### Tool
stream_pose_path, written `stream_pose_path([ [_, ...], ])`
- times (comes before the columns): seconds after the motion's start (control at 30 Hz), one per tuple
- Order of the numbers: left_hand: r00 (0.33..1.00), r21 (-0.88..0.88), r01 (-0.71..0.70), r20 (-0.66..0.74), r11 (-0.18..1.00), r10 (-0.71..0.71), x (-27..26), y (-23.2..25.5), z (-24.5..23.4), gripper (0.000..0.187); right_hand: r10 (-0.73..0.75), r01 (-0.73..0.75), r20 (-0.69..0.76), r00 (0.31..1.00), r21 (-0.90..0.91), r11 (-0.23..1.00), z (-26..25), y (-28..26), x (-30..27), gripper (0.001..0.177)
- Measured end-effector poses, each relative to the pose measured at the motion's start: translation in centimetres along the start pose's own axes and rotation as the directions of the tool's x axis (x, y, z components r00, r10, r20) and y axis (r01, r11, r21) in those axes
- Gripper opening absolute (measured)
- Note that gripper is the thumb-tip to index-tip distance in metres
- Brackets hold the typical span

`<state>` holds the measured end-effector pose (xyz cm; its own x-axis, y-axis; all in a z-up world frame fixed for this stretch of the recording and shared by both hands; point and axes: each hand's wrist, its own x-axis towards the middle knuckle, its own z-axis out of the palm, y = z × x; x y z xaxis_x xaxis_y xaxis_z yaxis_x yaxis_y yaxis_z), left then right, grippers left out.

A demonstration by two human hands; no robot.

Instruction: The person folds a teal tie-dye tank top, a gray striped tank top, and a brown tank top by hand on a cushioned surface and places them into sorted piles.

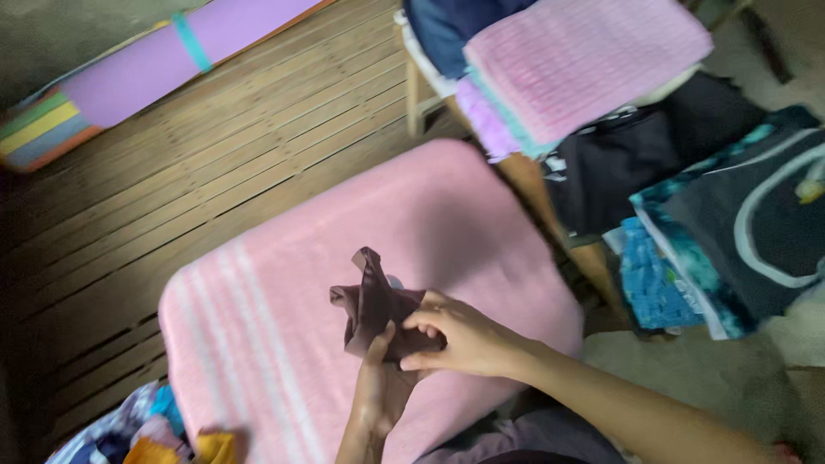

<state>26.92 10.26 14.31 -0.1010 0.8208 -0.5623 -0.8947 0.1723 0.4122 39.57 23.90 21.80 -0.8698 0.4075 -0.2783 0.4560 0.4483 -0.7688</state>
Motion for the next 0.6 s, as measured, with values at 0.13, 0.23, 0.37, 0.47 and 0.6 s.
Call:
stream_pose_path([
  [0.13, 0.936, 0.032, 0.205, 0.285, 0.978, -0.206, 2.8, -1.2, 9.8, 0.064, -0.160, 0.138, -0.421, 0.893, -0.082, 0.987, -10.7, 8.7, -3.5, 0.094],
  [0.23, 0.861, -0.008, 0.305, 0.429, 0.952, -0.272, 6.5, -2.3, 17.0, 0.071, 0.243, -0.198, -0.022, 0.970, 0.513, 0.835, -18.8, 15.7, -5.1, 0.082],
  [0.37, 0.849, -0.005, 0.336, 0.435, 0.942, -0.300, 11.7, -3.4, 25.2, 0.073, 0.262, -0.290, 0.182, 0.948, 0.830, 0.476, -28.3, 23.1, -9.2, 0.078],
  [0.47, 0.841, 0.002, 0.264, 0.490, 0.964, -0.231, 15.5, -5.0, 30.2, 0.078, 0.448, -0.360, 0.054, 0.892, 0.685, 0.634, -35.8, 26.7, -8.9, 0.077],
  [0.6, 0.849, 0.116, 0.206, 0.473, 0.972, -0.237, 21.4, -6.7, 34.1, 0.074, 0.255, -0.206, 0.007, 0.967, 0.612, 0.764, -42.8, 29.9, -7.0, 0.073],
])
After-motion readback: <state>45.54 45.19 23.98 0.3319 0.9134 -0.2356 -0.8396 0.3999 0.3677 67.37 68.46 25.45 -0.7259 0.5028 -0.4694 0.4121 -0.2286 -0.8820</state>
